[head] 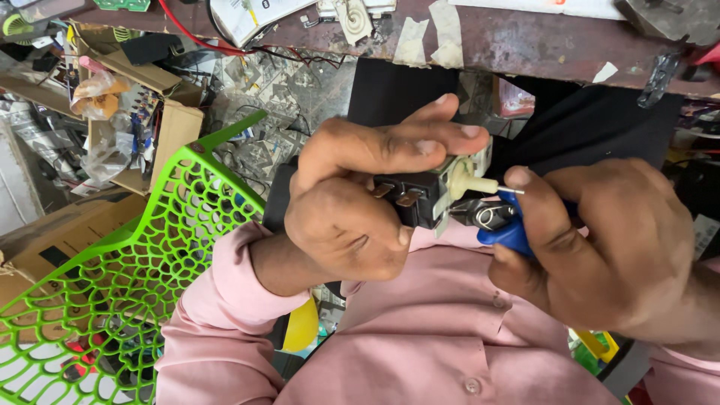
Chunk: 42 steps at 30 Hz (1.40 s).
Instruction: The person sits at a cluttered repair workbench and works on a small electrical component, prying it open and manipulating its parts by hand. They use pliers to grip and bend a metal terminal and a screwdriver to work inside the component, turning it over repeatedly while reassembling the parts.
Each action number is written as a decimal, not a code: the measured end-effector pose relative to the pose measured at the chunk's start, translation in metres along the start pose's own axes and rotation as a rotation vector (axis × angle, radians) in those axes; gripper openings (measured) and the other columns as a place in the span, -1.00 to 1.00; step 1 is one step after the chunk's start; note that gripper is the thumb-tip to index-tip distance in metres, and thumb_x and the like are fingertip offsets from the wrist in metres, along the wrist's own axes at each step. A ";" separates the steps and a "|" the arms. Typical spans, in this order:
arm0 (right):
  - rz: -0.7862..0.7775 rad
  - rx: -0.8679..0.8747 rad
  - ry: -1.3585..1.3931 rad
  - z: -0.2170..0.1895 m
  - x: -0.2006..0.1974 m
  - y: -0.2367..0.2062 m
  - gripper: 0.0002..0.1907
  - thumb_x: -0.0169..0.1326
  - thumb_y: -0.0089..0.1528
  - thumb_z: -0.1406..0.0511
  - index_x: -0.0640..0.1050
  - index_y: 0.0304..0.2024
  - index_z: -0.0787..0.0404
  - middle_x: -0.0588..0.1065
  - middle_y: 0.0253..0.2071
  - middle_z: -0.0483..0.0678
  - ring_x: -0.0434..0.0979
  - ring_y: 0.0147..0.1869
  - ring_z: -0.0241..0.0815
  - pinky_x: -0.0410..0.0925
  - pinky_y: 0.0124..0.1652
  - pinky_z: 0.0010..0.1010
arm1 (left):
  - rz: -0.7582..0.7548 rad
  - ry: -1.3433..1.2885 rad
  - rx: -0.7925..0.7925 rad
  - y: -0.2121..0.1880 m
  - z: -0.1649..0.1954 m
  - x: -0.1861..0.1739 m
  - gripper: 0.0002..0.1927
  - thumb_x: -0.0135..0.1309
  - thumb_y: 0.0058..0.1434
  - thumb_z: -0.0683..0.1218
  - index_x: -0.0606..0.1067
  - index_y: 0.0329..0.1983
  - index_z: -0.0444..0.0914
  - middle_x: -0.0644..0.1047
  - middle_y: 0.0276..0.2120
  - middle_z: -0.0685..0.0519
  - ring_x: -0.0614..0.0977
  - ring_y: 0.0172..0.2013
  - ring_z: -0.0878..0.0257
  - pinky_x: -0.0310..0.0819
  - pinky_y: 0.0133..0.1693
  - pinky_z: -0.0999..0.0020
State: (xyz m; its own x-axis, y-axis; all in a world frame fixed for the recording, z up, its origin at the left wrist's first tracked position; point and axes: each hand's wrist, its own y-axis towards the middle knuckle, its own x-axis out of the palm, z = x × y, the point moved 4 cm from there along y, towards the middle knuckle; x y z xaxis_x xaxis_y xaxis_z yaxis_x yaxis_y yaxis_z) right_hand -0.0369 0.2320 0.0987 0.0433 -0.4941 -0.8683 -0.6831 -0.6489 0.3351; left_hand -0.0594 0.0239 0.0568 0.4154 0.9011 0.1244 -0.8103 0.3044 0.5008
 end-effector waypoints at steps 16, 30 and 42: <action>-0.123 0.165 0.262 0.001 -0.001 -0.003 -0.44 0.28 0.09 0.23 0.54 0.02 0.51 0.48 -0.21 0.12 0.52 -0.26 0.02 0.32 -0.24 -0.18 | -0.213 -0.143 -0.179 0.009 0.003 -0.012 -0.59 0.28 -0.02 -0.35 0.44 -0.09 -0.47 0.45 0.16 -0.27 0.49 0.21 -0.44 -0.11 0.44 -0.49; -0.085 0.173 0.243 -0.001 -0.004 -0.007 -0.47 0.31 0.06 0.25 0.56 -0.04 0.52 0.47 -0.25 0.13 0.50 -0.28 0.01 0.33 -0.27 -0.18 | -0.138 -0.137 0.119 0.003 0.001 -0.002 -0.79 0.25 0.23 -0.23 0.41 -0.38 -0.30 0.38 0.20 -0.16 0.51 0.21 -0.35 0.15 0.35 -0.39; 0.036 0.062 0.124 0.005 0.000 -0.007 -0.55 0.28 0.17 0.19 0.60 -0.10 0.49 0.46 -0.38 0.11 0.51 -0.44 0.00 0.35 -0.45 -0.26 | -0.078 -0.081 0.063 0.006 0.002 0.007 -0.79 0.17 0.30 -0.22 0.35 -0.34 -0.28 0.34 0.12 -0.14 0.52 0.19 -0.36 0.22 0.32 -0.37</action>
State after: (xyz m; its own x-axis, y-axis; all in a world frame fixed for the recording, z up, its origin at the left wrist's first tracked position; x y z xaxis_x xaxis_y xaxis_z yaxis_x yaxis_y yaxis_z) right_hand -0.0354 0.2395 0.0943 0.1057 -0.5865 -0.8031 -0.7296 -0.5944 0.3381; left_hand -0.0603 0.0308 0.0623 0.5099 0.8470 0.1503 -0.7478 0.3500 0.5642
